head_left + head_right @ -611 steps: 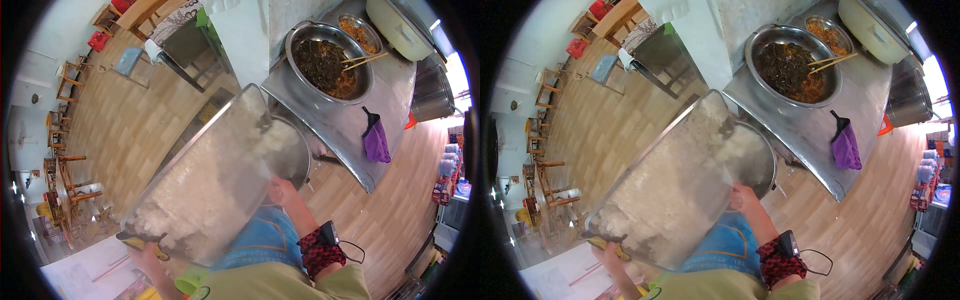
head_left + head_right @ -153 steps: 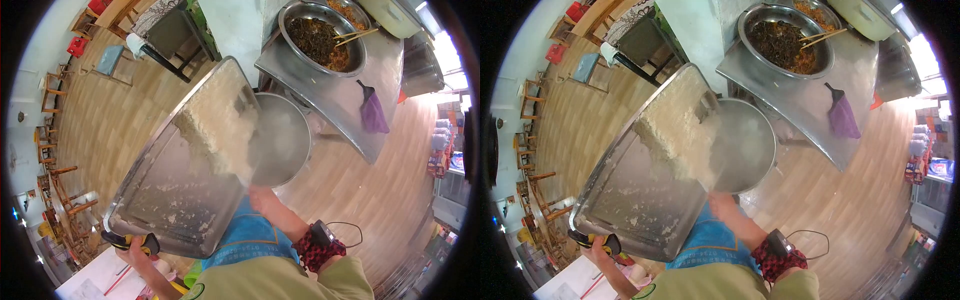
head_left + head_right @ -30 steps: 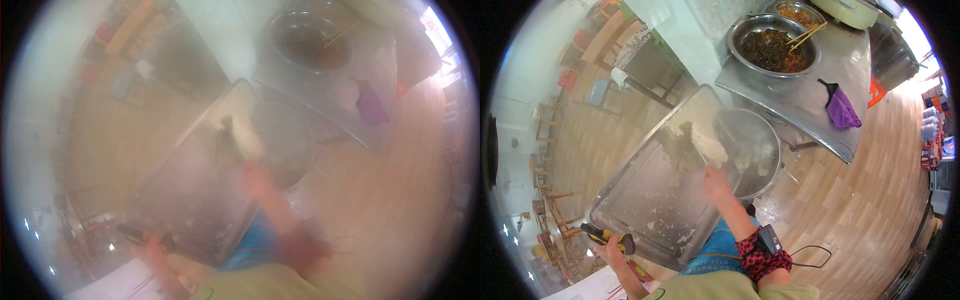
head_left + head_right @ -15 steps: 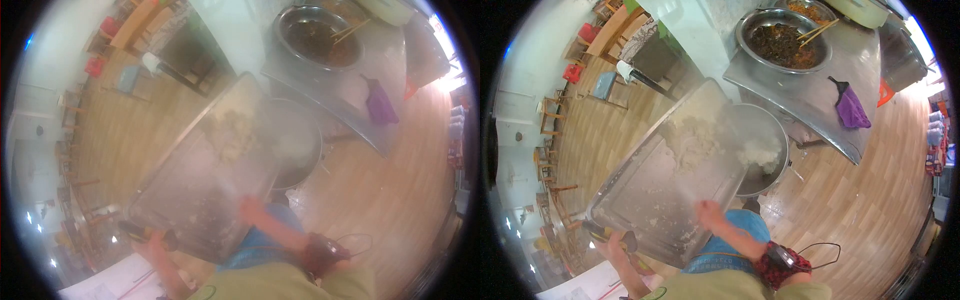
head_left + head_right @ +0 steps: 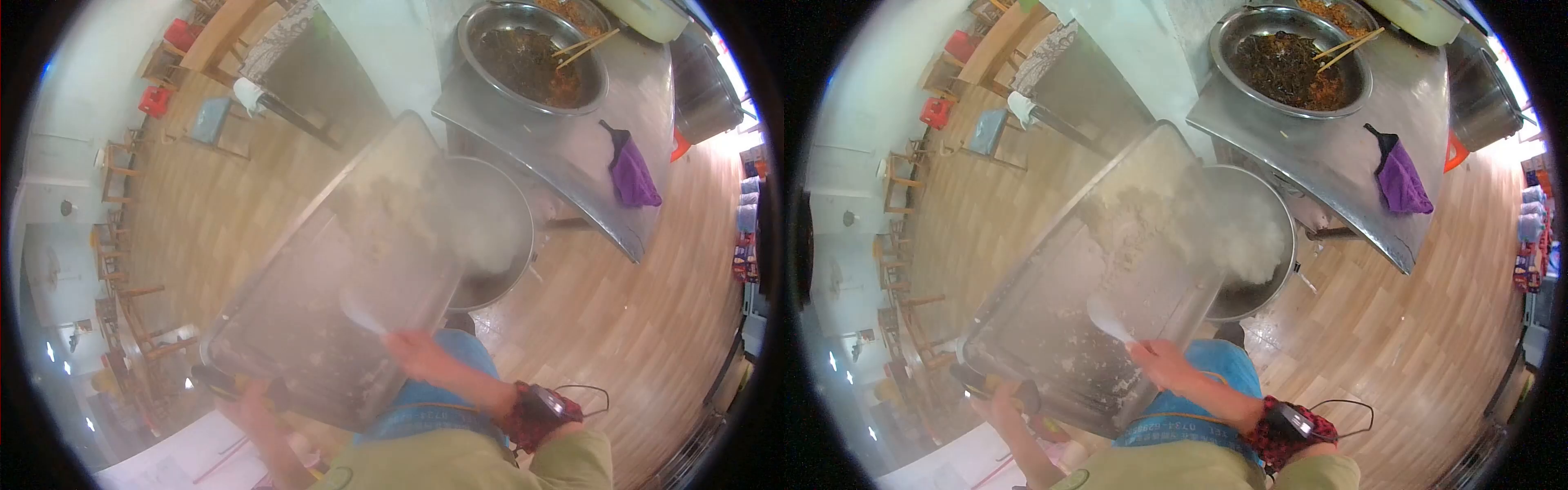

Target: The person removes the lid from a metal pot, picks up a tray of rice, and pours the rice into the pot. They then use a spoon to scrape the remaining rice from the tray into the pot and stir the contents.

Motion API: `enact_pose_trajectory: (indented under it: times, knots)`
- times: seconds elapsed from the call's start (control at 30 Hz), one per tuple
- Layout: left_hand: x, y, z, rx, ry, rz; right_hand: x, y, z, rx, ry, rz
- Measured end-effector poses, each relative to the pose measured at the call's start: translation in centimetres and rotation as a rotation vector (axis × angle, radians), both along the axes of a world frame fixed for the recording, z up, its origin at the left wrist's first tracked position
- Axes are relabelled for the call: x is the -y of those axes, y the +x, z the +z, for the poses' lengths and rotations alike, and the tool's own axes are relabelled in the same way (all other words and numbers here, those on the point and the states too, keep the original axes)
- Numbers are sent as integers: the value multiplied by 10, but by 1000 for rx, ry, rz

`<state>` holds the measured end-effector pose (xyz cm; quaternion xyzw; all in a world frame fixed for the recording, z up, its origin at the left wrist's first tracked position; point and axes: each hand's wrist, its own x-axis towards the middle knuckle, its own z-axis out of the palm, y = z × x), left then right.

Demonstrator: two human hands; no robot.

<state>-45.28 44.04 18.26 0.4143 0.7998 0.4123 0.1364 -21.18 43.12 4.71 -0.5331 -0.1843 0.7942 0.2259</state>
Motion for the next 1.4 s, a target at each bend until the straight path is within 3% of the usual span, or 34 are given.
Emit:
enact_pose_trajectory:
  times: [0.03,0.07,0.13,0.17,0.2,0.23,0.27,0.33,0.4,0.43,0.5,0.53,0.6,0.73,0.87,0.93,1.03,1.1,1.13,1.2,1.27,1.4]
  knots:
    - [-3,-1,1,-3,1,-2,-9,-5,-1,-6,92,80]
    - [-3,5,4,-4,-1,18,-8,-13,-41,87,298,40]
    - [-7,24,15,-14,-11,29,-18,-14,-167,528,867,51]
    - [-9,33,19,-9,-19,35,-27,1,-209,588,909,49]
    - [-10,38,20,0,-24,46,-37,28,-210,616,590,182]
    - [-9,34,17,3,-24,45,-43,48,-204,627,265,309]
    - [-9,27,12,6,28,16,-40,44,-195,631,269,302]
    - [-7,17,8,5,66,1,-18,25,-171,-199,-92,-876]
    - [-7,11,4,63,-23,-10,-19,18,-65,69,-107,-478]
    - [-7,12,4,66,-23,-12,-26,7,-65,72,-107,-480]
    - [-9,12,8,73,-5,-8,-45,-10,-78,-380,-174,-696]
    - [-7,8,7,69,1,-10,-58,-10,-95,-387,-170,-696]
    - [-5,1,4,36,-24,12,-88,-4,-121,-167,194,-666]
    - [-8,7,3,99,-28,-24,-91,15,-113,79,236,-706]
    - [-9,-6,3,58,-36,-79,-43,44,-181,-343,-111,-1004]
    - [-10,3,3,67,-14,-64,-17,35,-164,-516,-218,-990]
    - [-12,6,5,136,70,-70,-19,10,-18,-683,-324,-814]
    - [-11,0,6,80,-57,-49,-33,0,15,-988,-293,-521]
    - [-11,3,5,79,-50,-49,-52,-5,20,-990,-287,-517]
    - [-10,12,4,-11,16,54,-94,-10,28,-833,-543,-645]
    - [-12,20,9,18,18,19,-115,-15,2,-900,-272,-767]
    - [-9,11,5,98,-31,-105,-148,-12,-17,-758,-217,-1002]
